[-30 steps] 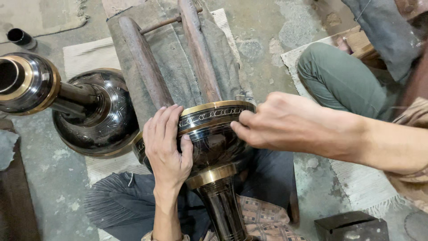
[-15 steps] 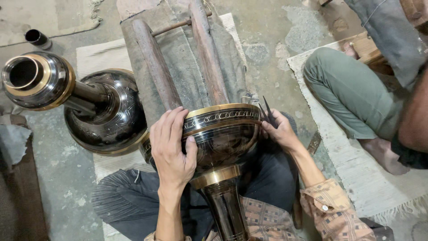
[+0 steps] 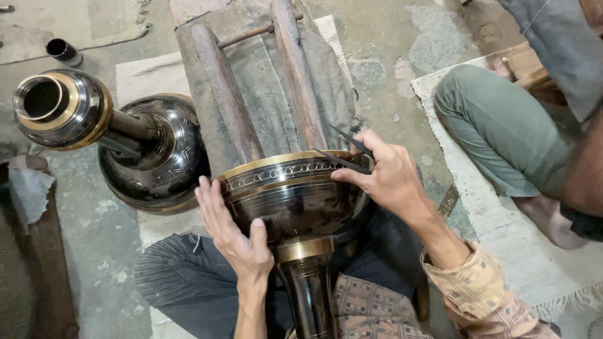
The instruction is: The person sits on the floor and uses a chisel and wooden mallet to engrave a decorative pattern onto the rim of a dark metal vessel. They then switch to a fine metal tool to refine the engraved lines.
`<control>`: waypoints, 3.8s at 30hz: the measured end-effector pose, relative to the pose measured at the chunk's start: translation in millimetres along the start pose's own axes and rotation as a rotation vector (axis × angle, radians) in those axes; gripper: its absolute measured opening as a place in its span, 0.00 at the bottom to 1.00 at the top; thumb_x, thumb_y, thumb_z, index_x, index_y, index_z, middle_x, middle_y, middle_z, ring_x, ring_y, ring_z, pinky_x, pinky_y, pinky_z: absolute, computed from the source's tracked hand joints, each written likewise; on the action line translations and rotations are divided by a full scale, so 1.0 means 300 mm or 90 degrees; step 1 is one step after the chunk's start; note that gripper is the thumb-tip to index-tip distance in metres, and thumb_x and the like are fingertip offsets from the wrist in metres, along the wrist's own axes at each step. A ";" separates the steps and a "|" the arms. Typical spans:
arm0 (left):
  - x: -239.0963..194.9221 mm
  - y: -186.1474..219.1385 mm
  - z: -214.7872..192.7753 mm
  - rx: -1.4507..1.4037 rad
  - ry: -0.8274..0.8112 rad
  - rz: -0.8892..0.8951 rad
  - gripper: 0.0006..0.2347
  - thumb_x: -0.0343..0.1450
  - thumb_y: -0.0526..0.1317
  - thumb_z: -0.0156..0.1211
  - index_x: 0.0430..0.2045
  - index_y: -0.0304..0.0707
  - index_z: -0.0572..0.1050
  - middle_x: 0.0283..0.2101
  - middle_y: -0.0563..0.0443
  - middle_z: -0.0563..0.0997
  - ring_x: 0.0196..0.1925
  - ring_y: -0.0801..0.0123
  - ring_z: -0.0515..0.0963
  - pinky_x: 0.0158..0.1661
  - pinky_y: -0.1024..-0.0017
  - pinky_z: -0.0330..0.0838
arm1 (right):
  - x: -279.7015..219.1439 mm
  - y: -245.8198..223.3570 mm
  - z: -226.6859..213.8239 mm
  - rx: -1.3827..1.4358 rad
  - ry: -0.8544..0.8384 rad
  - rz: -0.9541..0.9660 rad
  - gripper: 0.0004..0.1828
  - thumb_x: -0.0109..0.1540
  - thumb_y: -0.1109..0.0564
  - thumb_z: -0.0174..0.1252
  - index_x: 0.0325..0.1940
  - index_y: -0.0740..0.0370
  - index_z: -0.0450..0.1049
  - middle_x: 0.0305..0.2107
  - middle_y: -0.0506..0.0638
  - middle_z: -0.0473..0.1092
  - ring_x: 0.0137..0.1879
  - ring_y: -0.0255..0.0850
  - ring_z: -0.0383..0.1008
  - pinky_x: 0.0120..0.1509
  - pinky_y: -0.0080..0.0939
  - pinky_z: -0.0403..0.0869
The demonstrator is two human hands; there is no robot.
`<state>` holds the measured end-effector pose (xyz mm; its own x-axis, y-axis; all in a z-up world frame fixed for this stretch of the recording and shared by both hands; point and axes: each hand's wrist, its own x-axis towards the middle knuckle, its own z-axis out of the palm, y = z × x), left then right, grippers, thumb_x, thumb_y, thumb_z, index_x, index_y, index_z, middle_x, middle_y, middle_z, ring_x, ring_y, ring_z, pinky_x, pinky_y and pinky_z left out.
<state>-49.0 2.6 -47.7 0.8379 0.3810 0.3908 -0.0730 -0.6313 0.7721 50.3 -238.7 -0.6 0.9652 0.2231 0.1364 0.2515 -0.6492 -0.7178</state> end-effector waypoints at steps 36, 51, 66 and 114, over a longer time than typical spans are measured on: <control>0.107 0.202 0.072 0.162 -0.139 0.074 0.40 0.54 0.57 0.76 0.61 0.44 0.69 0.68 0.45 0.68 0.73 0.45 0.61 0.66 0.29 0.42 | -0.092 -0.325 -0.211 -0.176 -0.123 -0.102 0.26 0.52 0.59 0.70 0.55 0.56 0.78 0.21 0.52 0.69 0.22 0.48 0.70 0.26 0.47 0.67; 0.104 0.199 0.071 0.168 -0.129 0.089 0.39 0.55 0.57 0.75 0.61 0.43 0.69 0.67 0.45 0.69 0.72 0.45 0.62 0.67 0.30 0.43 | -0.102 -0.322 -0.207 -0.227 -0.134 -0.144 0.25 0.54 0.57 0.69 0.56 0.54 0.77 0.22 0.52 0.69 0.23 0.50 0.69 0.26 0.48 0.68; 0.211 0.105 -0.039 -0.086 -0.180 0.167 0.21 0.64 0.29 0.56 0.53 0.38 0.74 0.61 0.48 0.79 0.68 0.54 0.74 0.68 0.52 0.56 | 0.012 -0.422 -0.186 -0.454 -0.370 -0.187 0.26 0.58 0.59 0.54 0.61 0.51 0.76 0.27 0.52 0.78 0.31 0.54 0.78 0.32 0.56 0.74; 0.201 0.087 0.002 -0.087 -0.151 0.167 0.22 0.64 0.23 0.50 0.52 0.38 0.76 0.60 0.51 0.80 0.67 0.53 0.75 0.70 0.50 0.57 | -0.145 -0.472 -0.047 -0.743 -0.362 -0.367 0.34 0.52 0.54 0.54 0.63 0.69 0.71 0.41 0.76 0.74 0.28 0.44 0.77 0.27 0.36 0.76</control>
<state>0.0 8.6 -4.4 0.8823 0.0414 0.4688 -0.3593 -0.5843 0.7277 -26.2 -166.6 104.7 0.6195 0.7341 -0.2781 0.7774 -0.5244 0.3474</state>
